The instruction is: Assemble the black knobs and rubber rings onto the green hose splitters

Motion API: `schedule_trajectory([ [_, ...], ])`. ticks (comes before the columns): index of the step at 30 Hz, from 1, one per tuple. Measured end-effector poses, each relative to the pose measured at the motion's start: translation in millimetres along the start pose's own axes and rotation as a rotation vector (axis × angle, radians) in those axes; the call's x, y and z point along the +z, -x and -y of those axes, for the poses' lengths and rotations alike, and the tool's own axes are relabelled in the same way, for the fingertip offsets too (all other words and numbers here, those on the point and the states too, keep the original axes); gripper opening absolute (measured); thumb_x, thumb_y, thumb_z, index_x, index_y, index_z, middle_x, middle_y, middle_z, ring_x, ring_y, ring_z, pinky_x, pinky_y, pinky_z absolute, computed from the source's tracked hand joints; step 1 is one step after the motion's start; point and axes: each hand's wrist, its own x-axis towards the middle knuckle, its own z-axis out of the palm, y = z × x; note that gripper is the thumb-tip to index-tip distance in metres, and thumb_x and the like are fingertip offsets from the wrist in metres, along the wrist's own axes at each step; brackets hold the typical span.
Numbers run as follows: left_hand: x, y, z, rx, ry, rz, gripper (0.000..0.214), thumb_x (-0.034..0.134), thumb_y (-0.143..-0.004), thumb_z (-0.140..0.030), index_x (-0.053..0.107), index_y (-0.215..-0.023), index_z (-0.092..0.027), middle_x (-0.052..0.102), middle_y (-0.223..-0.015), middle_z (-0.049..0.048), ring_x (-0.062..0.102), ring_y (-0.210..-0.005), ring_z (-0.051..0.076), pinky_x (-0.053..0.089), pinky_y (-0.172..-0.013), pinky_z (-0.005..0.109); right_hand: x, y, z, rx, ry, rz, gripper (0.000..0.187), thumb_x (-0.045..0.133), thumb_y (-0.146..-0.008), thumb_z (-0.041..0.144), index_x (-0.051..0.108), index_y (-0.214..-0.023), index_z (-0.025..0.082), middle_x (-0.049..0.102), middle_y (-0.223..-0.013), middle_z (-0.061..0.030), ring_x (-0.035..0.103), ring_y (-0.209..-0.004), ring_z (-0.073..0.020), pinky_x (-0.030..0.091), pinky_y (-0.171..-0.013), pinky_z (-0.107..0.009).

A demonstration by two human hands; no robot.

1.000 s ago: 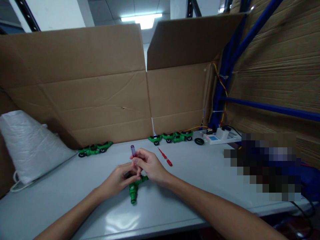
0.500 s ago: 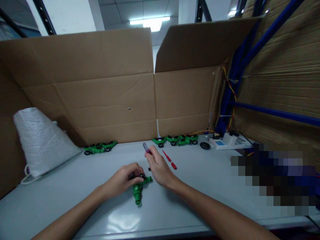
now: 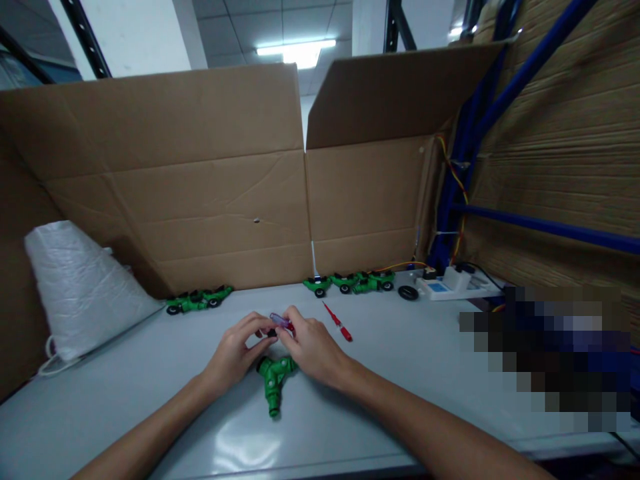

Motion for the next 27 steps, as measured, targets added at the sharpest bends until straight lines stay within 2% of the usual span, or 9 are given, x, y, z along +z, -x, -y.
schedule_trajectory([
  [4, -1.3, 0.1, 2.4, -0.016, 0.016, -0.004, 0.02, 0.065, -0.104, -0.029, 0.073, -0.121, -0.023, 0.075, -0.118, 0.0077, 0.07, -0.105, 0.021, 0.056, -0.094, 0.034, 1.1, -2.8, -4.1, 0.018, -0.022, -0.022, 0.016, 0.053, -0.107, 0.031, 0.055, -0.093, 0.024, 0.059, -0.072, 0.0019, 0.054, -0.063, -0.0179, 0.027, -0.06, -0.028],
  [10, -0.6, 1.6, 7.4, -0.09, -0.052, 0.02, 0.016, 0.071, -0.1, -0.029, 0.074, -0.114, -0.021, 0.073, -0.094, 0.0024, 0.069, -0.086, 0.017, 0.054, -0.083, 0.028, -0.2, -4.4, -5.5, 0.035, -0.005, -0.012, 0.024, 0.055, -0.106, 0.034, 0.057, -0.085, 0.023, 0.056, -0.066, 0.003, 0.05, -0.059, -0.0163, 0.025, -0.058, -0.028],
  [14, -1.7, 1.9, 7.4, -0.126, -0.052, 0.025, 0.017, 0.076, -0.096, -0.035, 0.074, -0.101, -0.018, 0.071, -0.086, 0.0016, 0.066, -0.079, 0.017, 0.051, -0.075, 0.026, -0.6, -3.3, -4.4, 0.039, -0.011, 0.049, 0.022, 0.071, -0.099, 0.041, 0.064, -0.091, 0.022, 0.052, -0.062, 0.0057, 0.046, -0.056, -0.0149, 0.022, -0.055, -0.027],
  [19, -1.7, 2.6, 6.4, -0.191, -0.01, 0.046, 0.017, 0.074, -0.098, -0.032, 0.073, -0.11, -0.02, 0.074, -0.087, 0.0001, 0.068, -0.078, 0.016, 0.051, -0.075, 0.025, -0.2, -1.8, -2.1, -0.002, -0.018, 0.069, 0.015, 0.068, -0.101, 0.032, 0.065, -0.091, 0.021, 0.054, -0.063, 0.0053, 0.048, -0.057, -0.0138, 0.024, -0.057, -0.027],
  [22, -0.9, 2.0, 5.3, -0.194, -0.047, 0.051, 0.018, 0.075, -0.097, -0.034, 0.073, -0.108, -0.02, 0.07, -0.081, -0.0013, 0.063, -0.071, 0.015, 0.047, -0.069, 0.024, -0.2, -1.8, -2.2, -0.004, 0.003, 0.061, 0.019, 0.072, -0.098, 0.036, 0.064, -0.088, 0.021, 0.052, -0.061, 0.0061, 0.046, -0.055, -0.0135, 0.021, -0.055, -0.027],
  [24, -0.4, 1.1, 5.4, -0.164, -0.077, 0.049, 0.018, 0.075, -0.097, -0.037, 0.074, -0.102, -0.019, 0.067, -0.081, -0.0007, 0.06, -0.07, 0.015, 0.045, -0.067, 0.024, 0.2, -2.1, -3.4, -0.014, 0.019, 0.068, 0.019, 0.072, -0.099, 0.036, 0.064, -0.089, 0.022, 0.054, -0.063, 0.0055, 0.047, -0.056, -0.0138, 0.022, -0.056, -0.027],
  [27, 0.1, -0.2, 7.1, -0.136, -0.104, 0.049, 0.021, 0.074, -0.098, -0.037, 0.071, -0.09, -0.017, 0.063, -0.08, 0.0001, 0.057, -0.07, 0.014, 0.042, -0.066, 0.025, 2.5, -2.6, -8.0, -0.03, 0.06, 0.087, 0.014, 0.064, -0.103, 0.029, 0.066, -0.091, 0.021, 0.064, -0.071, 0.0014, 0.056, -0.063, -0.0162, 0.026, -0.059, -0.027],
])
